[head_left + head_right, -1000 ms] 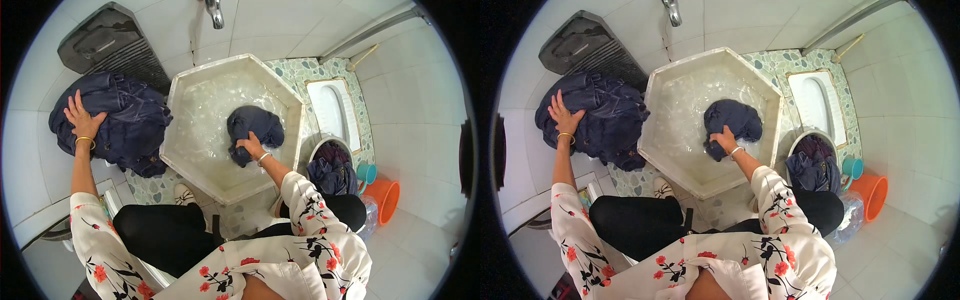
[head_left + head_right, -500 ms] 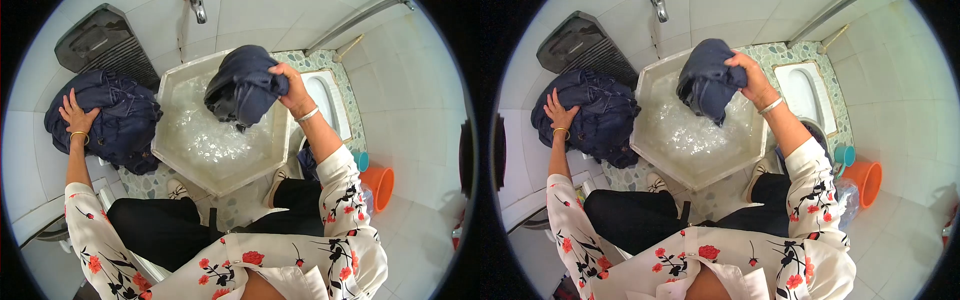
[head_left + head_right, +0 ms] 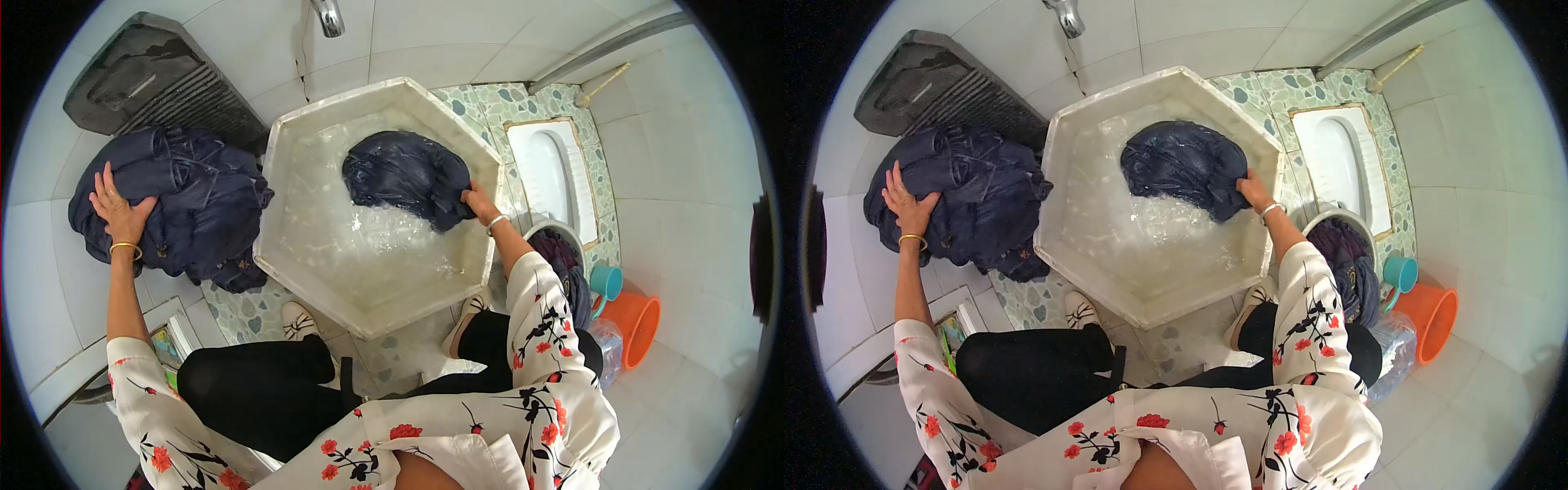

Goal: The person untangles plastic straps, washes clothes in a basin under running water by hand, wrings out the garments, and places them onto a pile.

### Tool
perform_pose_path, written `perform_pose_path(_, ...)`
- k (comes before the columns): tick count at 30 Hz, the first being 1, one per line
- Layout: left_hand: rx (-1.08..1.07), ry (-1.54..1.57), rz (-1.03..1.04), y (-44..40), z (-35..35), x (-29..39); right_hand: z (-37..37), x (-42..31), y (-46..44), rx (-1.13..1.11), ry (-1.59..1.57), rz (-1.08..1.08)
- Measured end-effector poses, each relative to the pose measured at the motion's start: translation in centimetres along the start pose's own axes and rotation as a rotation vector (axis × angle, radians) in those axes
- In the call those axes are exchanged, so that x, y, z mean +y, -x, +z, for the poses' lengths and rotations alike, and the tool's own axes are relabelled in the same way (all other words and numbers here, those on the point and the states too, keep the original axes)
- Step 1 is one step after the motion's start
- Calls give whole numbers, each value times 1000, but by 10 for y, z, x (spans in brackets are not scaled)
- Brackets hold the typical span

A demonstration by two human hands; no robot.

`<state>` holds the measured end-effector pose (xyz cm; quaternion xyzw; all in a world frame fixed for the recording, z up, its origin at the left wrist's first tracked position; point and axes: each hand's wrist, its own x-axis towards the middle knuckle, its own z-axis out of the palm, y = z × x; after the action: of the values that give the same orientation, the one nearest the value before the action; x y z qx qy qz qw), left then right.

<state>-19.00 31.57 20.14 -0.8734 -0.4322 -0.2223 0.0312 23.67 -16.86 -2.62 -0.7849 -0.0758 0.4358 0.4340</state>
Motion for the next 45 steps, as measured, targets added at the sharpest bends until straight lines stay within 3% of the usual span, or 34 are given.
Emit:
perform_pose_path(1,-7,-5,1,-1,0,-1,-1,7,-11,-5,-3,7)
perform_pose_path(3,29,-8,93,-2,0,-2,4,-8,-14,235,858,-170)
perform_pose_path(4,24,-12,95,-1,1,-2,11,-18,-17,239,837,-309)
perform_pose_path(8,16,-1,92,-3,-1,-3,67,-60,-21,270,965,-399)
perform_pose_path(10,-4,-10,22,0,-4,3,90,-57,-30,229,1053,-160)
perform_pose_path(11,4,-16,19,0,-4,2,96,-51,-31,229,1051,-171)
perform_pose_path(13,6,23,56,0,-2,1,100,-35,-27,91,1015,-137)
perform_pose_path(15,-32,-9,-78,2,-4,9,104,-17,-10,28,879,-161)
perform_pose_path(17,2,-16,-38,1,0,7,106,-5,9,-15,629,-152)
perform_pose_path(19,-63,-35,-160,0,-11,22,105,-29,42,-88,631,-250)
perform_pose_path(21,-88,-47,-207,0,-11,26,105,-31,58,-120,50,-80)
perform_pose_path(26,-198,-17,-313,-6,-23,39,69,-98,127,-67,86,-269)
perform_pose_path(29,-382,-189,-285,-11,-39,48,58,-132,166,-102,60,-312)
perform_pose_path(31,-184,-122,125,19,-81,112,56,-148,186,-122,28,-347)
perform_pose_path(33,-209,230,574,36,-74,147,54,-165,202,-165,-28,-411)
perform_pose_path(34,-358,388,647,53,-58,167,53,-174,208,-161,-52,-420)
perform_pose_path(36,-810,570,474,97,-16,207,54,-199,233,-179,-139,-443)
perform_pose_path(37,-834,721,488,122,19,217,53,-213,246,-197,-228,-456)
perform_pose_path(40,-670,749,315,181,71,269,33,-232,270,-207,-185,-523)
perform_pose_path(42,-263,834,339,215,111,310,34,-243,280,-224,-191,-574)
perform_pose_path(43,-78,1051,204,204,97,342,39,-246,287,-255,-234,-588)
perform_pose_path(44,293,865,156,246,208,378,44,-251,292,-290,-233,-591)
perform_pose_path(45,313,830,136,228,180,357,51,-254,297,-319,-225,-585)
